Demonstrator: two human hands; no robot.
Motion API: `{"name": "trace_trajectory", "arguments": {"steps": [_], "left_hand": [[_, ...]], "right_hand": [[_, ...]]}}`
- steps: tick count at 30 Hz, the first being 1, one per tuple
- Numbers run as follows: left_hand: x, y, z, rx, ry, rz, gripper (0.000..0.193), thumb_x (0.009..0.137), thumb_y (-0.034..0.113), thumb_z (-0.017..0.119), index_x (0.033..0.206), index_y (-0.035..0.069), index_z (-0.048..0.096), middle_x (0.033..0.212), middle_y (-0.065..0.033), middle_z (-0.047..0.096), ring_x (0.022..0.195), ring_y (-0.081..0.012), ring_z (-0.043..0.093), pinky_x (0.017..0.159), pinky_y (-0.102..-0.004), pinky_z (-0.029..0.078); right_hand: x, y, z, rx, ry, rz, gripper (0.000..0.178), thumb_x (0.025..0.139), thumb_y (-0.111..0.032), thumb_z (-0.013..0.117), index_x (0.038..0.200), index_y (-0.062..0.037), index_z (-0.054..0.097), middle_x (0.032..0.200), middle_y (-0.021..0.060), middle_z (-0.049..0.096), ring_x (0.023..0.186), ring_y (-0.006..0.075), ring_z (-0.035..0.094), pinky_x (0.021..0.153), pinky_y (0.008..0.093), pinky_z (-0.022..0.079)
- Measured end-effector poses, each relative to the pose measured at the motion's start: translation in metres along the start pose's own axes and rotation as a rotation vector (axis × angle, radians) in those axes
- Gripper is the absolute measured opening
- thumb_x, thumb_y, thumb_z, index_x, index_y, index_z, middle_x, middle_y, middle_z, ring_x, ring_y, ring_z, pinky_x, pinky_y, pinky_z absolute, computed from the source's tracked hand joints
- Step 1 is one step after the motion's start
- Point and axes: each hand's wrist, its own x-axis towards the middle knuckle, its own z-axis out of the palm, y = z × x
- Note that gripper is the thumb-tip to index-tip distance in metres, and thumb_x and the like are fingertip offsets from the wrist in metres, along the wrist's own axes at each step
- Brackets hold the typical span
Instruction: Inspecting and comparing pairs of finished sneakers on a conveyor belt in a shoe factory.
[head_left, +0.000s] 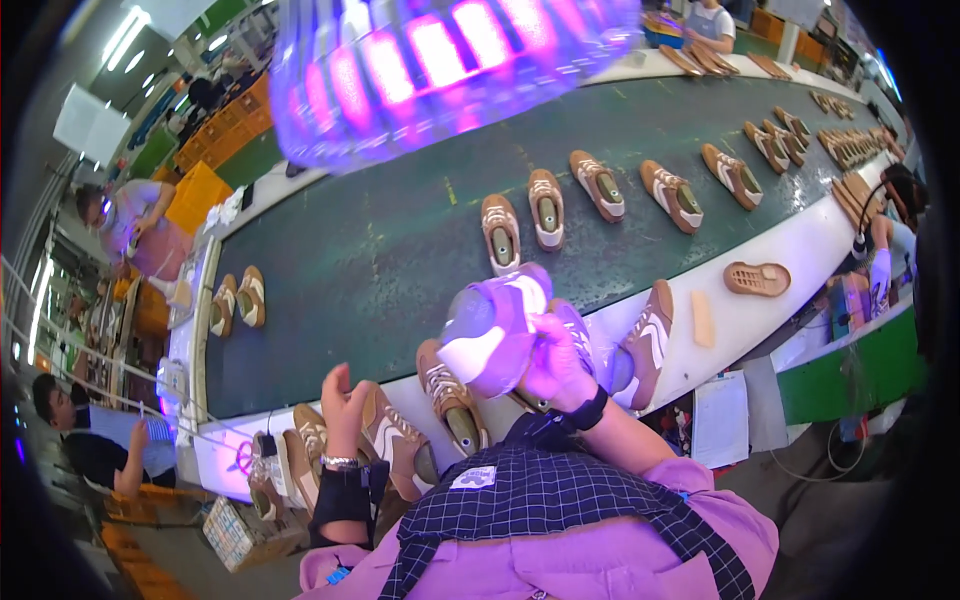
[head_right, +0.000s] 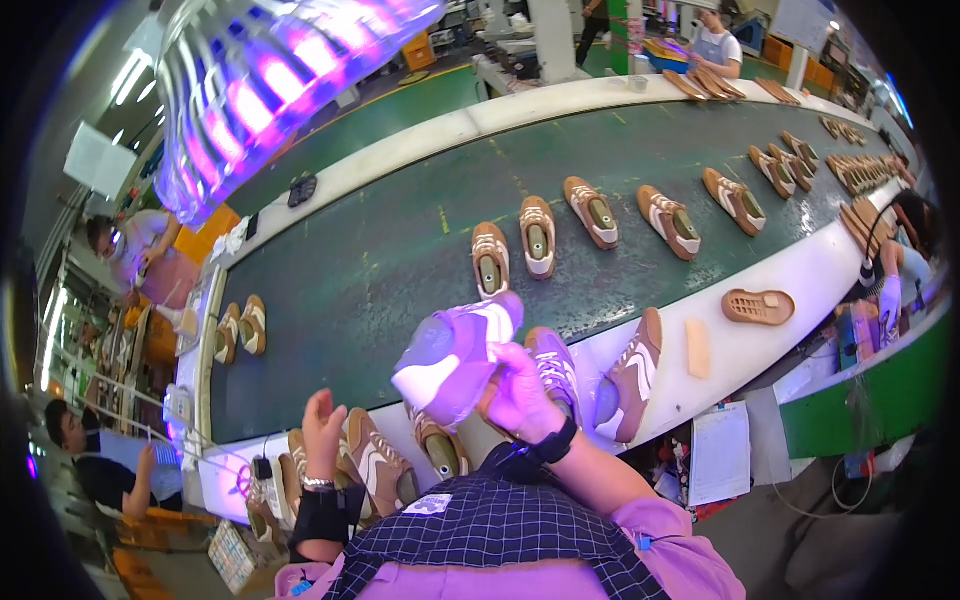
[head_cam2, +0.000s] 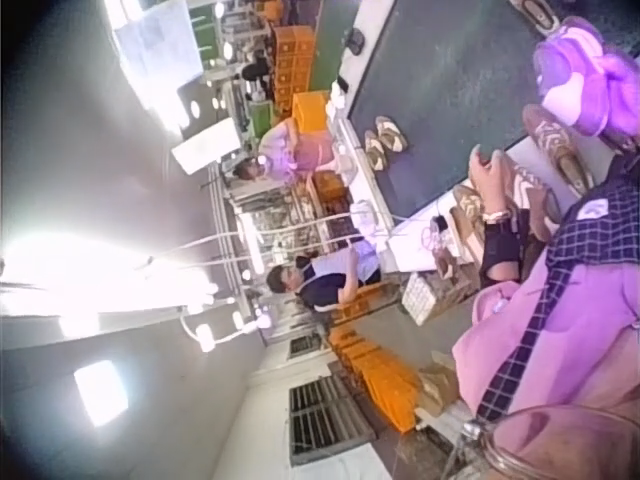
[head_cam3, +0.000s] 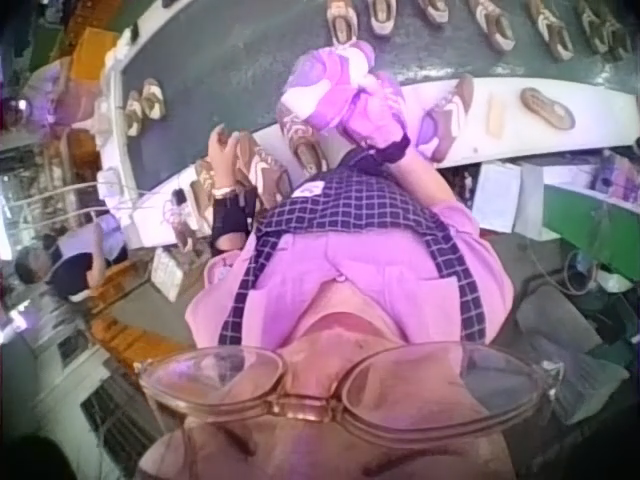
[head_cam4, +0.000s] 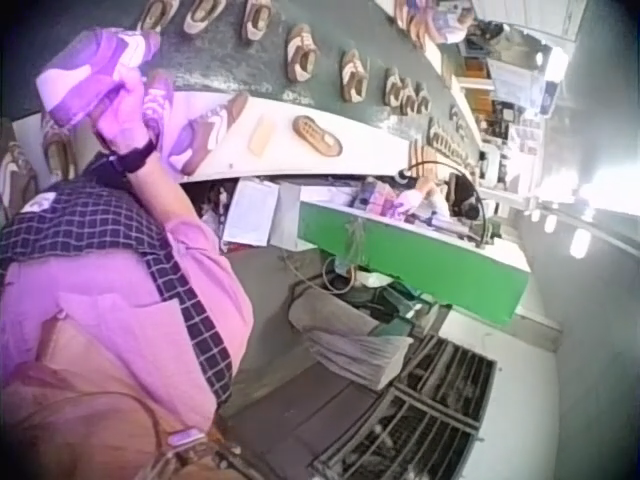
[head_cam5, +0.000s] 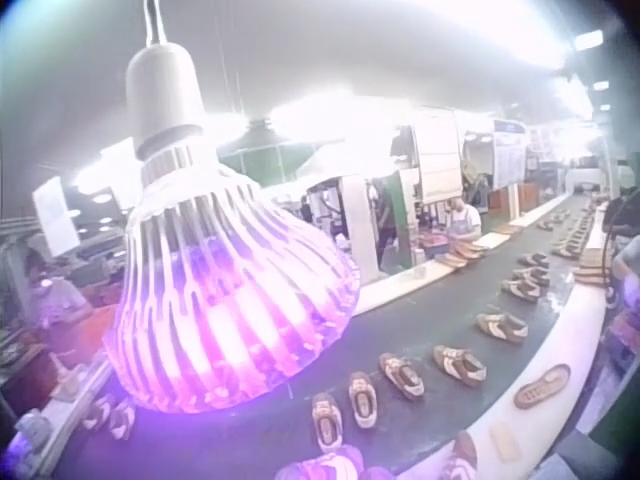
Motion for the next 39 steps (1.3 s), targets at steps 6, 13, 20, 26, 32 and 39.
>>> {"name": "trace_trajectory", "arguments": {"steps": [6, 13, 20, 26, 32, 39], "left_hand": [[-0.11, -0.088, 0.016, 0.31, 0.032, -0.34, 0.04, 0.092, 0.03, 0.047, 0.105, -0.007, 0.054, 0.084, -0.0134, 0.058, 0.084, -0.0245, 0.056, 0.077, -0.0369, 0.044], [-0.107, -0.063, 0.051, -0.055, 0.054, -0.522, 0.042, 0.091, 0.022, 0.046, 0.124, -0.004, 0.045, 0.111, -0.0251, 0.058, 0.106, -0.0368, 0.054, 0.092, -0.037, 0.041], [-0.085, -0.035, 0.056, -0.104, -0.381, -0.456, 0.079, 0.068, 0.022, 0.073, 0.135, 0.007, 0.035, 0.113, -0.0208, 0.058, 0.104, -0.028, 0.057, 0.089, -0.0349, 0.045], [-0.061, -0.063, 0.06, -0.183, -0.612, -0.638, 0.054, 0.061, 0.019, 0.078, 0.104, -0.009, 0.059, 0.094, -0.0126, 0.064, 0.083, -0.0228, 0.063, 0.078, -0.03, 0.048], [-0.044, -0.026, 0.043, -1.006, -0.246, -0.787, 0.046, 0.074, 0.017, 0.068, 0.115, 0.001, 0.054, 0.107, -0.0109, 0.062, 0.099, -0.0232, 0.06, 0.091, -0.0353, 0.046], [-0.013, 0.097, 0.064, -1.444, 0.012, -0.495, 0.052, 0.079, 0.03, 0.066, 0.124, 0.01, 0.05, 0.12, -0.0038, 0.058, 0.112, -0.0212, 0.054, 0.098, -0.037, 0.044]], "right_hand": [[-0.005, -0.029, -0.029, -0.034, -0.036, -0.057, 0.063, 0.072, -0.017, 0.062, 0.129, -0.0007, 0.041, 0.12, 0.0162, 0.055, 0.111, 0.0309, 0.054, 0.101, 0.0442, 0.039], [-0.004, -0.046, -0.042, -0.3, 0.06, -0.094, 0.077, 0.074, -0.052, 0.059, 0.127, 0.0013, 0.043, 0.112, 0.0215, 0.056, 0.093, 0.0297, 0.062, 0.076, 0.0394, 0.055], [-0.017, -0.041, -0.018, -0.283, 0.083, -0.061, 0.076, 0.076, -0.054, 0.057, 0.125, 0.0026, 0.044, 0.105, 0.0216, 0.058, 0.085, 0.029, 0.064, 0.068, 0.0395, 0.057], [-0.021, -0.05, -0.048, -0.343, 0.186, -0.149, 0.074, 0.077, -0.05, 0.056, 0.127, 0.0016, 0.042, 0.106, 0.0208, 0.058, 0.092, 0.0299, 0.062, 0.076, 0.0394, 0.054], [-0.013, -0.06, -0.012, -0.131, 0.014, -0.234, 0.059, 0.083, -0.032, 0.06, 0.131, -0.0048, 0.041, 0.127, 0.0137, 0.051, 0.117, 0.0286, 0.05, 0.102, 0.045, 0.038], [-0.015, -0.048, 0.0, -0.189, 0.092, -0.315, 0.049, 0.087, -0.03, 0.057, 0.127, -0.005, 0.044, 0.121, 0.0112, 0.055, 0.109, 0.0248, 0.056, 0.092, 0.0417, 0.048]]}}
